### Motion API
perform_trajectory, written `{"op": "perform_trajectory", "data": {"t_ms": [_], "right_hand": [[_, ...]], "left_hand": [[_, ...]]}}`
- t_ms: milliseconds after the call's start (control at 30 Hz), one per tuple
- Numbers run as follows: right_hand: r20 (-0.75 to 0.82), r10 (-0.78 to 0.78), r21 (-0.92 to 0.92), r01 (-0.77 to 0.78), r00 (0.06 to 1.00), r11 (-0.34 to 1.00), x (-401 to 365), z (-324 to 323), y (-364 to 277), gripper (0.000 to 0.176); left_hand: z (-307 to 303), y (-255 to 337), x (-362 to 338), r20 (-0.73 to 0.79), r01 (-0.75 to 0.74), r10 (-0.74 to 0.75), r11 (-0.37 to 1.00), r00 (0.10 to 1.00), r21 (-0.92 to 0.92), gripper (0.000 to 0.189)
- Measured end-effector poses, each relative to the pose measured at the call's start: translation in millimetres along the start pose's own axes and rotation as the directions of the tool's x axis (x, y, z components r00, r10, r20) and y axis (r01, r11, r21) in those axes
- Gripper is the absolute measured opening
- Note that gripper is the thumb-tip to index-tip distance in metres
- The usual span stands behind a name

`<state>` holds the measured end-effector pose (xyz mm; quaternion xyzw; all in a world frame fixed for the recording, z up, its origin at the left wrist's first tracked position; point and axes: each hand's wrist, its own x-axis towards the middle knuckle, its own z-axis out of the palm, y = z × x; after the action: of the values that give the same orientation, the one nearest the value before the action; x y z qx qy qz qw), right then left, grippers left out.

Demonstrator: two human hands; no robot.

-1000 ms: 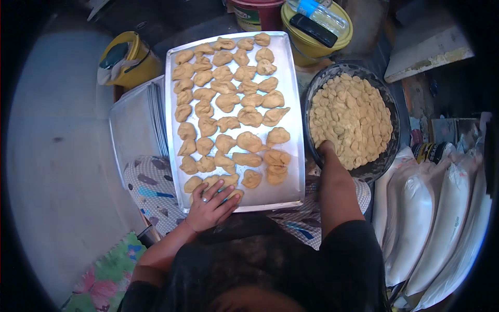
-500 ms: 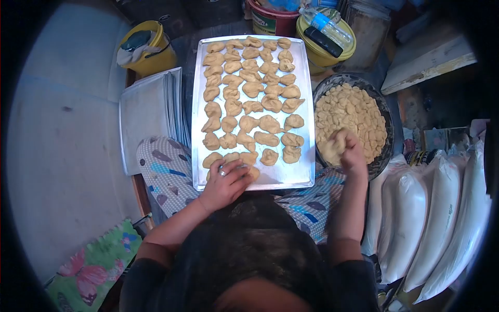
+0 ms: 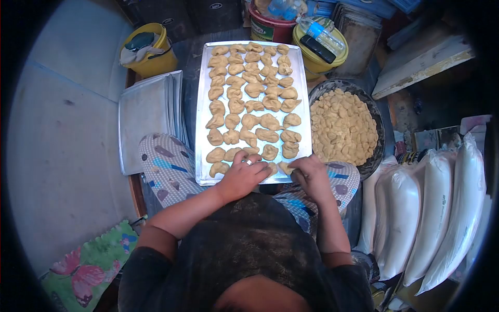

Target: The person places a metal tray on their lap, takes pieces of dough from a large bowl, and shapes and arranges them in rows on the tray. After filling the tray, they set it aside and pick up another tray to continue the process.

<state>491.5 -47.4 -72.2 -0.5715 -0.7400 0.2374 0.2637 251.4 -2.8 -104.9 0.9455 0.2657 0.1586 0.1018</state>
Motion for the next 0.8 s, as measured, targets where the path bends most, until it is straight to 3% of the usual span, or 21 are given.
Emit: {"op": "perform_trajectory", "data": {"t_ms": [167,233,300,400,467,533,667,700,733,800], "right_hand": [[-0.053,-0.031,-0.050,0.028,0.998,0.998,-9.7,17.7,-3.5,0.019],[-0.130,0.073,-0.009,-0.075,0.989,0.997,-6.6,12.7,-18.8,0.021],[-0.110,0.055,-0.030,-0.059,0.992,0.998,-10.3,21.7,-12.0,0.021],[-0.138,0.074,-0.032,-0.079,0.988,0.996,-12.0,39.7,3.3,0.025],[-0.184,0.101,-0.011,-0.105,0.978,0.994,-10.4,41.9,6.2,0.028],[-0.202,0.051,-0.108,-0.074,0.978,0.991,-4.6,33.0,-7.3,0.029],[-0.255,0.015,-0.099,-0.041,0.967,0.994,8.5,34.4,-19.7,0.029],[-0.253,-0.042,-0.113,0.014,0.967,0.993,16.8,36.2,-22.2,0.029],[-0.250,-0.099,-0.128,0.068,0.963,0.989,25.1,38.6,-25.3,0.030],[-0.234,-0.184,-0.154,0.151,0.955,0.977,42.8,47.5,-35.9,0.029]], "left_hand": [[-7.9,3.2,4.4,-0.045,0.029,-0.030,0.999,0.999,-0.022,0.026],[-14.8,4.3,0.4,-0.051,0.052,-0.055,0.996,0.997,-0.068,0.026],[-20.4,3.3,-8.3,-0.121,0.055,-0.066,0.994,0.991,-0.094,0.025],[-12.3,-10.0,-27.5,-0.010,0.057,-0.057,0.998,0.998,-0.002,0.028],[-12.1,-9.5,-32.7,-0.040,0.069,-0.071,0.997,0.997,-0.044,0.030],[-16.0,-9.0,-37.1,-0.070,0.079,-0.085,0.993,0.994,-0.087,0.032],[-31.2,-22.2,-40.6,-0.100,0.241,-0.239,0.971,0.966,0.004,0.042],[-36.0,-28.0,-38.2,-0.119,0.312,-0.304,0.949,0.945,0.053,0.046],[-42.2,-32.9,-35.3,-0.036,0.367,-0.365,0.928,0.930,0.057,0.058],[-40.2,-42.2,-31.2,-0.034,0.385,-0.384,0.917,0.923,0.102,0.061]]}}
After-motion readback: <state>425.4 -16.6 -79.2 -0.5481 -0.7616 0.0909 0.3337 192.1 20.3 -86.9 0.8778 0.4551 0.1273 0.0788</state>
